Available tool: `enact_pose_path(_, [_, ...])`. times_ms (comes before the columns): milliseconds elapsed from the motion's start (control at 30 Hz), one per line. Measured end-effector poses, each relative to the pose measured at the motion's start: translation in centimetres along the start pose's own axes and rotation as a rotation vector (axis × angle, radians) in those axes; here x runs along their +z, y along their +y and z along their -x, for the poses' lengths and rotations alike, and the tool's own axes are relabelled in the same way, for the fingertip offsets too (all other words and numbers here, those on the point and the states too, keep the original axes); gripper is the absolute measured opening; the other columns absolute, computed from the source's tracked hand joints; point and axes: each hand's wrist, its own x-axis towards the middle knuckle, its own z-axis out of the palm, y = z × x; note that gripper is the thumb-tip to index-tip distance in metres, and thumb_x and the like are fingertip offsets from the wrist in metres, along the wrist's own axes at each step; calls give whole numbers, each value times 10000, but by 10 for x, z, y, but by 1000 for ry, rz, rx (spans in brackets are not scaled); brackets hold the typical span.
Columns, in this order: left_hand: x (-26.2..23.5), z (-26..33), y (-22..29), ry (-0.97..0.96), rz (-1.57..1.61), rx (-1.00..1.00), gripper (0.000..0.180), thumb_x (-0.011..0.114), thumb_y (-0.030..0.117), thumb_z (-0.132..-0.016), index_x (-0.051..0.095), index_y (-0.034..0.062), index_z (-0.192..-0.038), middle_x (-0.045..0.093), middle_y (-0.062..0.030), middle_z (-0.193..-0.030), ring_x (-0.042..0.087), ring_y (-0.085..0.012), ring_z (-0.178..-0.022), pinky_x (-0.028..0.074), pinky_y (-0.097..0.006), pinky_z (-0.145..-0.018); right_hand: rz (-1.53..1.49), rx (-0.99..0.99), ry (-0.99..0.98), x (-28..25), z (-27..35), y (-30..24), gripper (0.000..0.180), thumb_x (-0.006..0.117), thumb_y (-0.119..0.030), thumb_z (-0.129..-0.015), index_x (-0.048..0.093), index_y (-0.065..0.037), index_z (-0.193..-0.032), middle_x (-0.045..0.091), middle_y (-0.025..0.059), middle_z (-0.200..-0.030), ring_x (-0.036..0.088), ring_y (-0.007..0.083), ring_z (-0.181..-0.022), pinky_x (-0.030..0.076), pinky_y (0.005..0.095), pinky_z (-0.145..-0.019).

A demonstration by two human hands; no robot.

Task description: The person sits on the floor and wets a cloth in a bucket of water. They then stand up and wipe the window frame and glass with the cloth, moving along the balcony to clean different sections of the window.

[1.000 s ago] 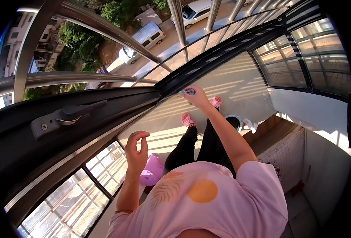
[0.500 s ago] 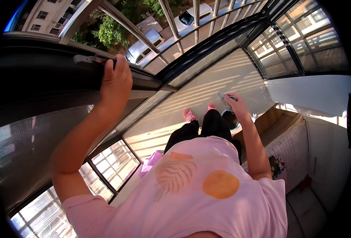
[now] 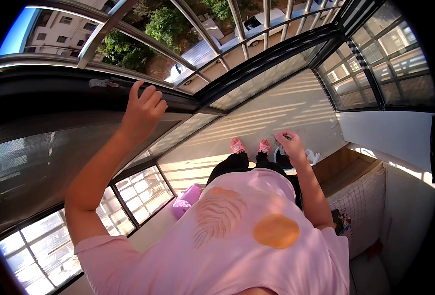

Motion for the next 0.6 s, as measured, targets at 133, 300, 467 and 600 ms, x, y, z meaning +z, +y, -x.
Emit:
enact_pose_path(133, [-60, 12, 15, 245, 193, -163, 138, 697, 69, -710, 603, 84, -810, 586, -3, -879, 571, -173, -893, 379, -410, -913, 148, -345, -367, 92, -15, -65, 219, 630, -96, -806, 639, -38, -1017, 614, 12, -859, 547, 64, -779, 454, 205, -632])
enact_pose_path(300, [-120, 27, -36, 235, -248, -393, 205, 686, 126, -775, 640, 107, -974, 596, -13, -1081, 533, -195, -1079, 360, -387, -905, 329, -1173, -399, 229, -23, -188, 316, 661, -159, -784, 623, -44, -1075, 636, 131, -992, 609, 279, -838, 489, 351, -734])
enact_pose_path(467, [-146, 13, -66, 26, -380, -382, 334, 707, 274, -754, 627, 118, -1038, 556, 12, -1156, 459, -167, -1169, 275, -396, -946, 795, -1285, -524, 289, -43, -253, 279, 652, -254, -765, 653, -52, -957, 646, 137, -833, 623, 328, -800, 488, 413, -717])
enact_pose_path(600, [-156, 11, -74, -167, -385, -423, 404, 705, 346, -732, 630, 111, -1052, 561, 7, -1141, 455, -150, -1162, 232, -403, -959, 918, -1282, -659, 289, -45, -258, 281, 628, -283, -772, 653, -59, -941, 649, 139, -783, 626, 343, -794, 494, 423, -708])
